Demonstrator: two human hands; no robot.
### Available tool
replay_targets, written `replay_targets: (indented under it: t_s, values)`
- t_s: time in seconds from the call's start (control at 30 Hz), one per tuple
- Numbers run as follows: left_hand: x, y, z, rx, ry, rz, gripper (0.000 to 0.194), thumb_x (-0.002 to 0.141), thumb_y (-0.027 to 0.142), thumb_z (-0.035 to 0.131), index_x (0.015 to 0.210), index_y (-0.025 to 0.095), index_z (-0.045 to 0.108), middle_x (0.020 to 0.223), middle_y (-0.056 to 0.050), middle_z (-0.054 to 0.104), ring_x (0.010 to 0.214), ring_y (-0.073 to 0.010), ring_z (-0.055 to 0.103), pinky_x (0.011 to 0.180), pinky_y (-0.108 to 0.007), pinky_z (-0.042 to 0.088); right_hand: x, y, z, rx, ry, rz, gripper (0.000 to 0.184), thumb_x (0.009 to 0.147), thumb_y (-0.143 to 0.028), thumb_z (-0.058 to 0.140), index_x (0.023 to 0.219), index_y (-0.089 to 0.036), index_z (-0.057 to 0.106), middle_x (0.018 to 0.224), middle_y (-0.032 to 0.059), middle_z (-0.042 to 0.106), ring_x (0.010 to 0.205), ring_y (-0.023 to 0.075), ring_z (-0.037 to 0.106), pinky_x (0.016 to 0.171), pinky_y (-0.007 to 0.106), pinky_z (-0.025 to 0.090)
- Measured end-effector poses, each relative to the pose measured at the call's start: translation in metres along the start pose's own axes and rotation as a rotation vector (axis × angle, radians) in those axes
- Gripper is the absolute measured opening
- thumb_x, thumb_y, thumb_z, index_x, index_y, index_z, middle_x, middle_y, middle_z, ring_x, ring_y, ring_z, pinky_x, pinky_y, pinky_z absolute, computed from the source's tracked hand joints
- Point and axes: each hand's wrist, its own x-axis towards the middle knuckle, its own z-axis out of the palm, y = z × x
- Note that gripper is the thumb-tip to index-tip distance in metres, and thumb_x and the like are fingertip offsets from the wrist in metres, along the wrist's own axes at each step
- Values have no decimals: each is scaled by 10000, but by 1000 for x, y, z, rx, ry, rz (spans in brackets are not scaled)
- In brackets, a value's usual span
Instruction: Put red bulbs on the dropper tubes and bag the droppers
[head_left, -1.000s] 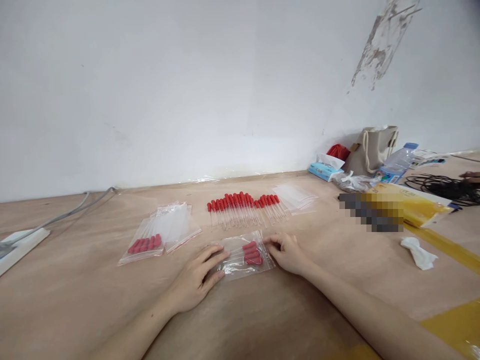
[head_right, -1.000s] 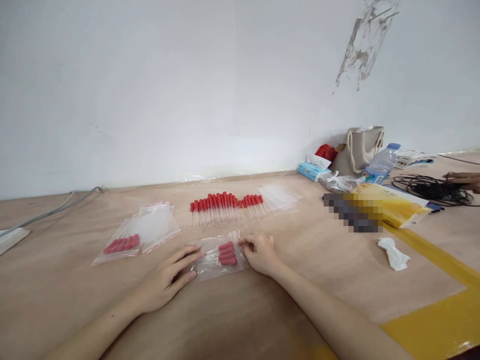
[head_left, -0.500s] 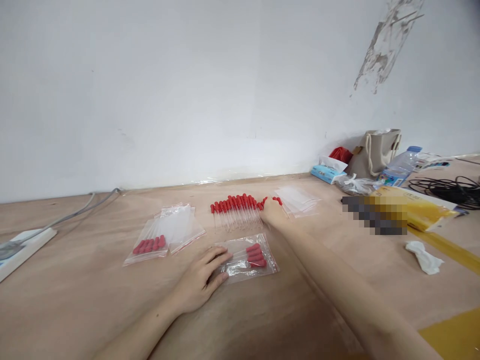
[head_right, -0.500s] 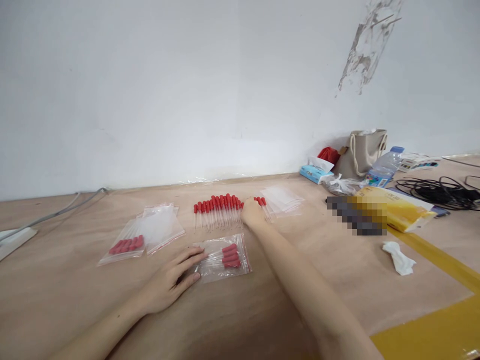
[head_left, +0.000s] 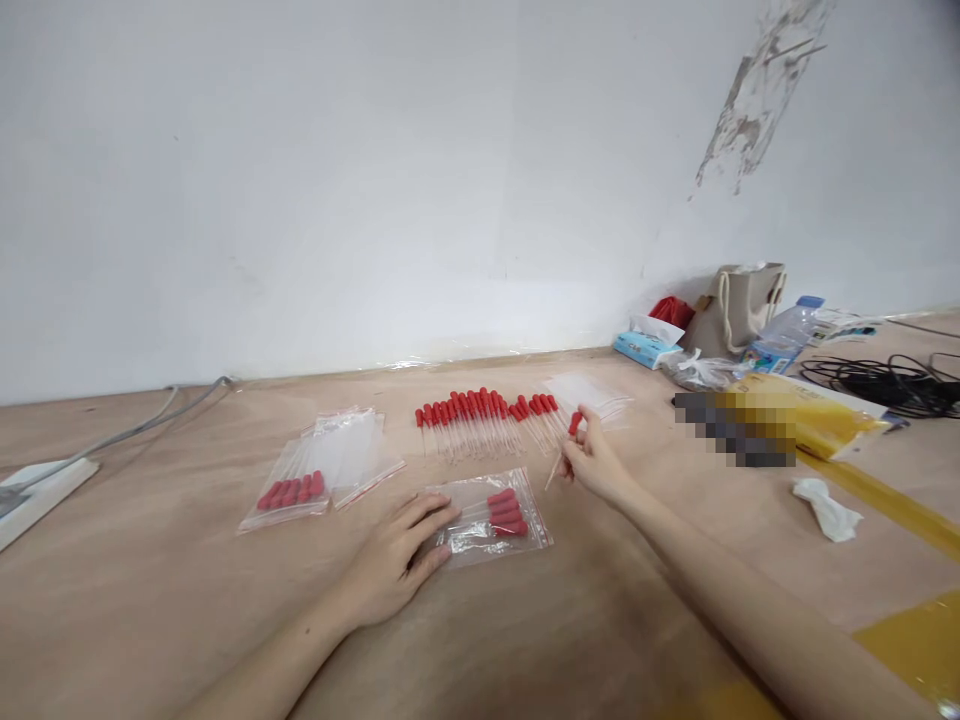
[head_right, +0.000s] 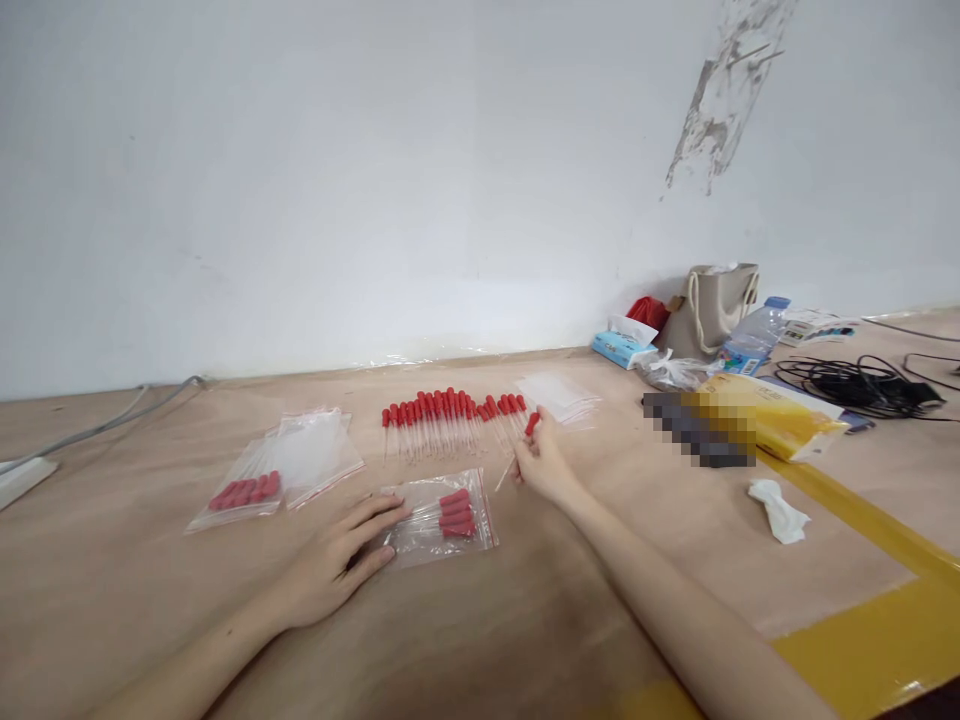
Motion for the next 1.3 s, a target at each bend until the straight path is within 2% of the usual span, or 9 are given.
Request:
replay_targets:
  t_s: [0.07,0.2,0.5,0.77,0.87,0.97,1.17,1.3]
  values:
    - [1,1,-1,10,-3,6,385,882,334,378,1265,294,398,1307,-23,422,1193,-207,382,996,-418,322,-12,12,-4,121,66,14,680,653,-256,532,1208,-197,144,572,-103,449,395,104,500,382,216,423]
    - [1,2,-1,17,-7,14,390,884,331,373,1272,291,384,1308,-24,425,1196,-206,381,1005,-423,304,-19,24,-1,242,210,-21,610,608,-261,594,1082,-233,212,620,-104,467,436,97,538,446,234,482]
    - [1,2,-1,-6,-4,-5,416,880,340,381,1286,254,350,1302,-32,429,1207,-204,358,1011,-408,297,-28,27,20,376,86,-21,484,646,-336,620,919,-250,230,620,-84,517,513,134,593,490,270,513]
    - [1,1,0,-14,4,4,419,877,342,387,1286,257,351,1301,-33,432,1206,-203,363,1007,-401,303,-33,23,16,371,59,-11,498,642,-388,637,908,-257,237,637,-65,545,537,151,603,514,297,510]
    - [0,1,0,-13,9,-2,429,876,348,389,1292,257,344,1306,-34,428,1206,-204,365,1009,-405,302,-34,21,15,389,-3,28,503,633,-465,627,882,-255,245,656,-59,549,569,157,612,538,313,505]
    - [0,1,0,-4,6,-12,433,874,355,389,1293,256,342,1303,-32,433,1204,-206,369,1013,-410,295,-35,22,13,328,-116,60,473,640,-510,606,877,-241,298,688,-40,563,596,145,606,568,306,489]
    - [2,2,-1,6,13,-2,431,877,354,382,1295,256,339,1298,-36,440,1198,-207,380,1015,-414,291,-36,23,7,-27,-273,-119,248,699,-377,602,817,-184,503,746,9,573,689,124,553,637,264,445]
    - [2,3,-2,3,9,-2,429,877,351,383,1293,253,340,1294,-36,444,1196,-207,379,1016,-415,289,-32,25,11,-155,-325,-141,201,696,-313,606,823,-162,567,740,20,602,680,130,561,632,263,450]
